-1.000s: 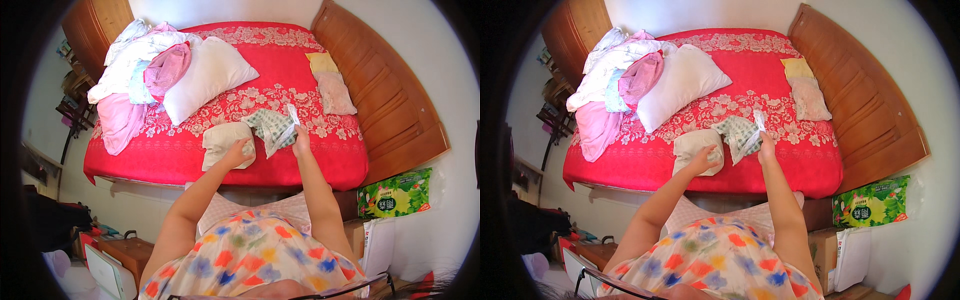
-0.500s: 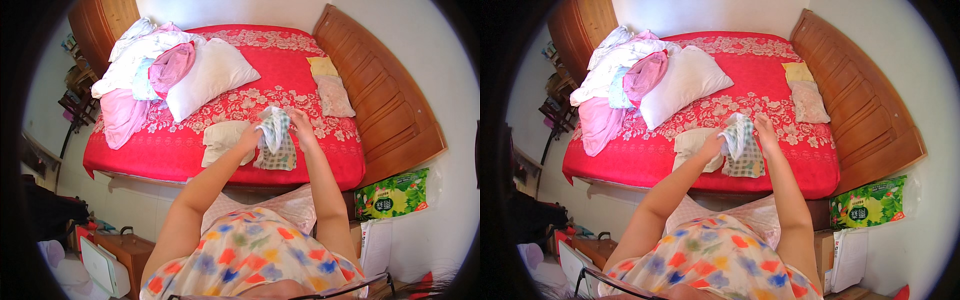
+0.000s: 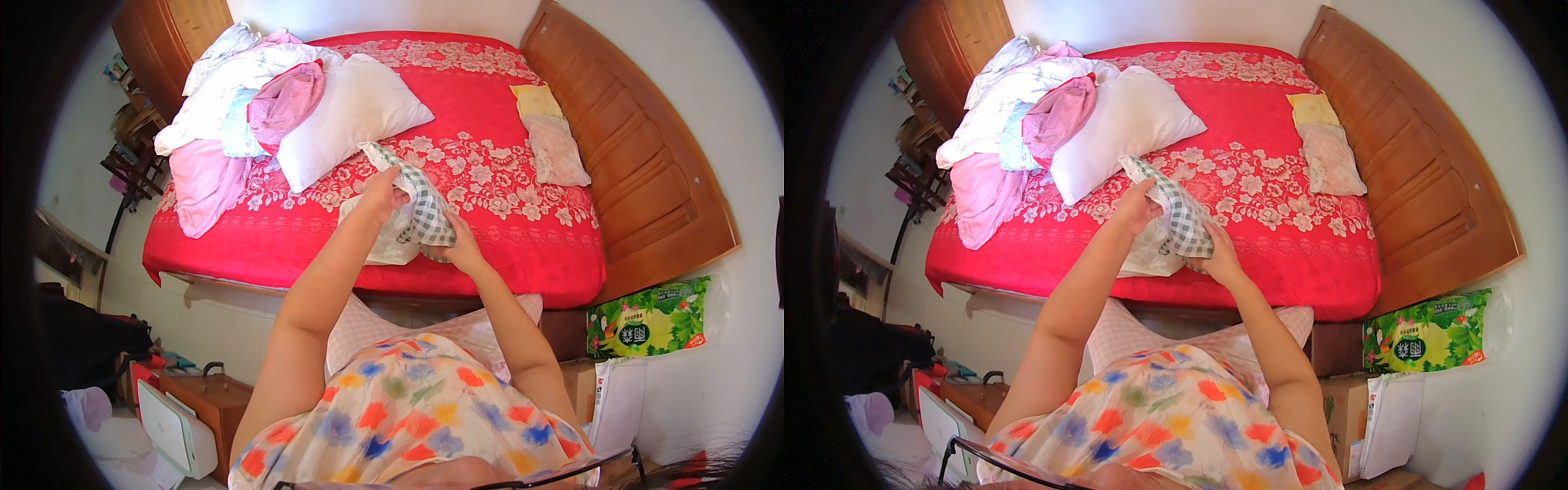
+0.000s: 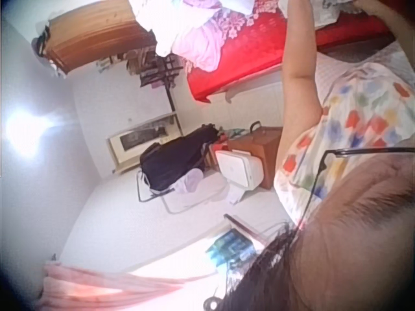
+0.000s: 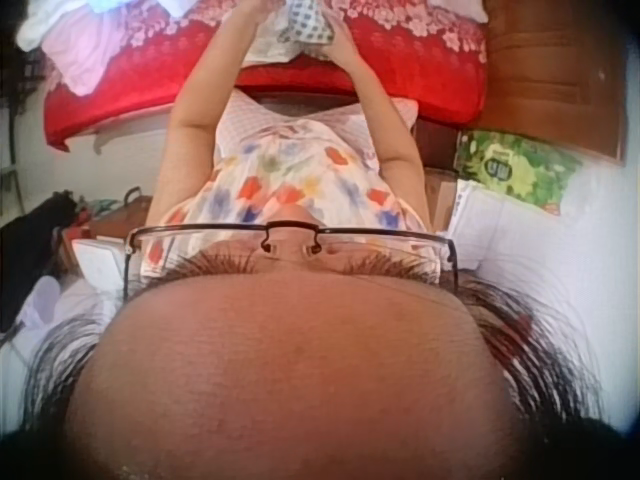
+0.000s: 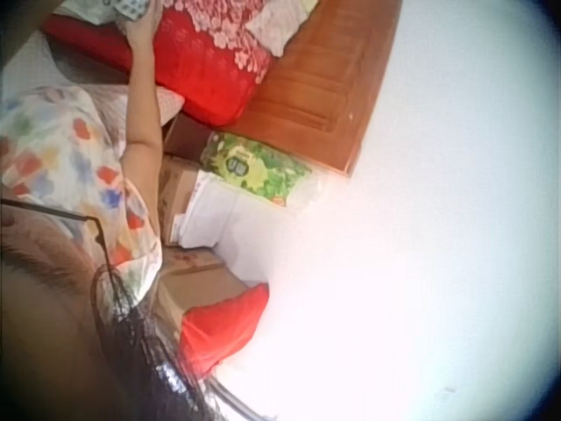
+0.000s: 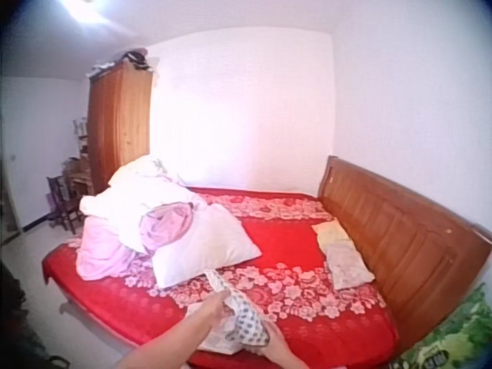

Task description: The person folds clothes on a bed by hand. They place a white cloth inside a yellow top and fold it, then place a checkered cloth inside a pink garment and fold it, setting them aside on the bed.

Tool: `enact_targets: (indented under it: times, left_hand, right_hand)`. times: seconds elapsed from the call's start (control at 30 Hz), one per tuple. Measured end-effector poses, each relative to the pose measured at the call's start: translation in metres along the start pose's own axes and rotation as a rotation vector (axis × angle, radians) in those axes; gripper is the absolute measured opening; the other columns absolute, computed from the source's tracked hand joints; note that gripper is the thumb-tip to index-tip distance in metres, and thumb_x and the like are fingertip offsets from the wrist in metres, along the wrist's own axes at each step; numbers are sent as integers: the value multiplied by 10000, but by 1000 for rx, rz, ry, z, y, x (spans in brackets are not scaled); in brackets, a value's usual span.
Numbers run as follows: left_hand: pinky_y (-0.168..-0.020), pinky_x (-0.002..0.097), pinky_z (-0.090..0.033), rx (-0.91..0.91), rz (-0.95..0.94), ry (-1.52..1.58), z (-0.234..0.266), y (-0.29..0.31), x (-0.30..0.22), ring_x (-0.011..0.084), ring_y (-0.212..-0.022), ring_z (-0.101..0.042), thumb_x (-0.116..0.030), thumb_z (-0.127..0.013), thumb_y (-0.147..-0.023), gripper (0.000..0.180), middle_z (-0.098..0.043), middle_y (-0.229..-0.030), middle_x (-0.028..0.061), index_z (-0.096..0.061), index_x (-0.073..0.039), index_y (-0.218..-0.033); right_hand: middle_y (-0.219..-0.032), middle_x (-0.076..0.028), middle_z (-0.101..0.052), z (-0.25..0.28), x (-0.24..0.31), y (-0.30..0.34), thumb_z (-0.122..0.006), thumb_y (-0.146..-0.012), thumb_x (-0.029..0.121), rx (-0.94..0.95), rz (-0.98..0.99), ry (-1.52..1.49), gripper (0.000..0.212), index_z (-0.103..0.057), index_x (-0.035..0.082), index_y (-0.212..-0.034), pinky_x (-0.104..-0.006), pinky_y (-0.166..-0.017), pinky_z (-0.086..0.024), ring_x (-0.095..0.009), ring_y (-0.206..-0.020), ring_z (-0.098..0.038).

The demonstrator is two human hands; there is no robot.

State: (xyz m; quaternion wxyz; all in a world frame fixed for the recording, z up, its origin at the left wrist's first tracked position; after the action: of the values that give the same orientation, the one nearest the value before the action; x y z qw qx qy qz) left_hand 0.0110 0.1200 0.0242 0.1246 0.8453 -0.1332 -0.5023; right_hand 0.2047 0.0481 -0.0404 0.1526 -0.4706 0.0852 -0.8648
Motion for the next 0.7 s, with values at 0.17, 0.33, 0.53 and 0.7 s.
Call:
enact_targets:
  times: [0.17, 0.33, 0.53, 0.7]
  left_hand:
    - [-931, 380, -443, 39, -105, -115, 35, -6, -13, 207, -1042, -594, -292, -481, -962, 342, -624, -1131, 78, -499, -59, -1211]
    - [-1028, 398, -348, 30, -169, -442, 24, 19, 13, 239, -1244, -434, -357, -612, -888, 740, -390, -1425, 147, -240, -59, -1454]
    - [-1070, 414, -325, 7, -811, -1097, -3, 59, 42, 345, -1268, -403, -215, -762, -738, 795, -398, -1376, 212, -347, -63, -1399]
    - [-945, 400, -426, 59, -837, -1101, -21, 67, 56, 354, -1105, -501, -74, -686, -753, 555, -494, -1169, 173, -481, -92, -1268]
  right_hand:
    - [-1068, -182, -648, -3, -3, -11, -527, -841, 56, -40, -369, -289, 321, -606, -2, -1146, -297, -885, -448, -197, -1023, -609]
    - [-829, -104, -648, 5, 0, -26, -506, -873, 88, -182, -251, -377, 227, -619, -18, -1039, -299, -716, -464, -151, -788, -590]
    - [-821, -71, -646, 3, -4, -35, -528, -862, 97, -176, -360, -534, 190, -638, 5, -987, -284, -652, -459, -121, -729, -575]
    - [-895, -30, -620, 0, 5, -37, -490, -873, 35, -122, -351, -643, 209, -625, -13, -1025, -245, -696, -453, -90, -775, -554]
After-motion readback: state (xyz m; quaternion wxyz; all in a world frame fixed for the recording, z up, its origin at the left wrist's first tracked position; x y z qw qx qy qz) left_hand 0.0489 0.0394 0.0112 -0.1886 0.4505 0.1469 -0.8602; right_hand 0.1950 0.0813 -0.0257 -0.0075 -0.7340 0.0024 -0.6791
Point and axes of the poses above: each hand's wrist, its own y-axis away from the middle knuckle, its own z-axis out of the back of the hand, x = y × z, the point moved 6 cm from there along -y, towards the middle knuckle
